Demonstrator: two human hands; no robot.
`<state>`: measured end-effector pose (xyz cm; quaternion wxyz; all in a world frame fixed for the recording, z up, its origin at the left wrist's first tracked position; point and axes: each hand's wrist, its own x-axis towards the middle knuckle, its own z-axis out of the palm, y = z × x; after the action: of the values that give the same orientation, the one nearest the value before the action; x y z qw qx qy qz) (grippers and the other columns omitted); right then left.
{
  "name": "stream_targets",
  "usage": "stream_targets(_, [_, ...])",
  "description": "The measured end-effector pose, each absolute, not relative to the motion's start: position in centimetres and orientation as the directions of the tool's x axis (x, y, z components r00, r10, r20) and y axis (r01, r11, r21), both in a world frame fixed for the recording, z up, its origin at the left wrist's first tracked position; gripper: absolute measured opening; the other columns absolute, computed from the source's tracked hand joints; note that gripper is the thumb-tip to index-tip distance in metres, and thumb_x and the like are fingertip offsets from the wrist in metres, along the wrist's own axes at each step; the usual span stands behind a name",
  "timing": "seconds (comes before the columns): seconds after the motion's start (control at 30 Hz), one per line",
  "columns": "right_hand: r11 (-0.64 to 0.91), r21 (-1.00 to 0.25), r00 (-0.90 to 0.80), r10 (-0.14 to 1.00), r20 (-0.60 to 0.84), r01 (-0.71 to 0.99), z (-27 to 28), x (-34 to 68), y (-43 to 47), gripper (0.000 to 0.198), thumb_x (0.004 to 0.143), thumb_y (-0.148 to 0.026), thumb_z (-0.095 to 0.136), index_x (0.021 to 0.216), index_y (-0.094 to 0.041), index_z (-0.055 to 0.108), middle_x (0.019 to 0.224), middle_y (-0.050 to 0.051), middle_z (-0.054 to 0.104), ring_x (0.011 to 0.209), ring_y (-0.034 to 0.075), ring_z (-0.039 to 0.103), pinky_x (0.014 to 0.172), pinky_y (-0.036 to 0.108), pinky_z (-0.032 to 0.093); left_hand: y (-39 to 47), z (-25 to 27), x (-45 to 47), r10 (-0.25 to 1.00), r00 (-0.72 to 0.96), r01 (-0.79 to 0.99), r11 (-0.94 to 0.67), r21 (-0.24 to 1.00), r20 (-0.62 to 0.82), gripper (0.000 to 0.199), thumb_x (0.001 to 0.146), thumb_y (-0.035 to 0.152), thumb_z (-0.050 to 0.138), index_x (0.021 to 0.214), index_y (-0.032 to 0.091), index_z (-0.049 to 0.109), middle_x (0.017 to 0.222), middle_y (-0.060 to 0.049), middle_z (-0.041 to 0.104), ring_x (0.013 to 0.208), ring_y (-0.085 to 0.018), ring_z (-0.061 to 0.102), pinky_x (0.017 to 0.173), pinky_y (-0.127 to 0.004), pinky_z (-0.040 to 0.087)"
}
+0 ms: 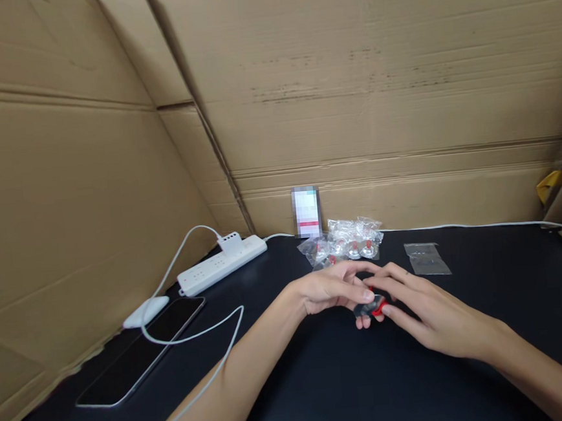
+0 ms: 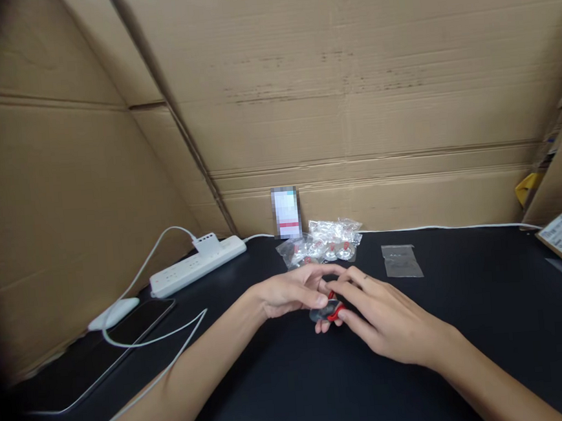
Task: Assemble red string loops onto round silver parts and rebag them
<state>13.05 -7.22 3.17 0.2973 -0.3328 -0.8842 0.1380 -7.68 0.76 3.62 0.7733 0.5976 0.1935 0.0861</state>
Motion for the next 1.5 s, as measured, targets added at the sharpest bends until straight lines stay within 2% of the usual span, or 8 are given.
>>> stream_targets(0.23, [0.737,-0.471,-0.626,0.668,0.402,0.485,3.6,13.1,-7.6,0.019,0.092,-0.02,0.048,0.107,-0.022,0.059,0.104,0.007,0.058,0.092,0.019,0.059,0.08,0.033,0.053,0.9,3.3,-7.7,0.339,0.912,0.139,0.278,0.951,-0.232,0.062,0.073,0.032,0.076,0.129,0.019,0.051,0.082,-0.008,0.07,0.061,-0.017,0.065,0.06,-0.031,0.052])
stream_targets(0.4, [0.705,-0.571,-0.558,0.697,0.45,0.42,2.8,12.9,-7.2,0.012,0.09,-0.021,0.053,0.094,-0.022,0.064,0.092,0.005,0.059,0.072,0.014,0.055,0.066,0.028,0.05,1.1,3.2,-7.8,0.308,0.922,0.144,0.291,0.946,-0.235,0.064,0.073,0.036,0.076,0.128,0.019,0.049,0.082,-0.008,0.07,0.06,-0.017,0.065,0.058,-0.029,0.051])
stream_targets(0.57, [0.648,-0.7,-0.417,0.749,0.515,0.299,1.8,12.6,-6.5,0.012,0.086,-0.026,0.06,0.09,-0.022,0.07,0.085,0.004,0.059,0.063,0.012,0.051,0.058,0.028,0.047,1.3,3.2,-7.9,0.32,0.926,0.098,0.317,0.944,-0.203,0.06,0.076,0.037,0.072,0.128,0.018,0.049,0.086,-0.011,0.07,0.065,-0.018,0.067,0.062,-0.03,0.051])
stream_targets(0.7, [0.565,-0.813,-0.285,0.81,0.513,0.143,1.2,12.5,-6.1,0.011,0.081,-0.029,0.067,0.087,-0.021,0.071,0.085,0.004,0.059,0.062,0.012,0.051,0.058,0.029,0.048,1.2,3.1,-7.7,0.33,0.93,0.04,0.348,0.937,-0.162,0.063,0.077,0.04,0.072,0.13,0.017,0.048,0.087,-0.012,0.07,0.067,-0.02,0.067,0.063,-0.031,0.051])
stream_targets(0.8, [0.521,-0.851,-0.283,0.829,0.483,0.074,1.2,12.5,-6.1,0.01,0.08,-0.028,0.069,0.084,-0.02,0.069,0.083,0.003,0.057,0.062,0.011,0.051,0.06,0.029,0.048,1.0,2.9,-7.4,0.306,0.942,0.019,0.37,0.929,-0.141,0.064,0.077,0.041,0.071,0.13,0.016,0.048,0.086,-0.012,0.069,0.066,-0.02,0.067,0.063,-0.032,0.051])
stream_targets(1.07, [0.468,-0.863,-0.46,0.819,0.344,0.189,2.6,12.3,-7.1,0.017,0.09,-0.034,0.055,0.083,-0.02,0.062,0.078,0.003,0.061,0.065,0.014,0.056,0.061,0.028,0.049,0.9,2.7,-7.1,0.275,0.954,-0.001,0.408,0.913,-0.122,0.066,0.077,0.041,0.071,0.132,0.017,0.045,0.087,-0.011,0.068,0.065,-0.02,0.066,0.061,-0.032,0.051])
stream_targets(1.27, [0.505,-0.835,-0.422,0.821,0.384,0.221,2.0,12.4,-6.8,0.007,0.083,-0.022,0.063,0.078,-0.018,0.06,0.078,0.002,0.056,0.065,0.012,0.048,0.063,0.027,0.045,1.5,1.8,-7.1,0.252,0.962,-0.019,0.442,0.897,-0.103,0.061,0.077,0.039,0.071,0.128,0.015,0.048,0.099,-0.014,0.065,0.068,-0.02,0.066,0.057,-0.03,0.05])
stream_targets(1.5, [0.332,-0.937,-0.358,0.866,0.35,-0.112,0.9,12.0,-6.3,0.011,0.082,-0.025,0.066,0.089,-0.018,0.061,0.079,0.001,0.056,0.066,0.013,0.058,0.069,0.031,0.049,1.6,1.6,-6.8,0.248,0.965,-0.04,0.444,0.895,-0.08,0.049,0.083,0.04,0.064,0.12,0.011,0.05,0.089,-0.014,0.066,0.068,-0.019,0.065,0.061,-0.03,0.05])
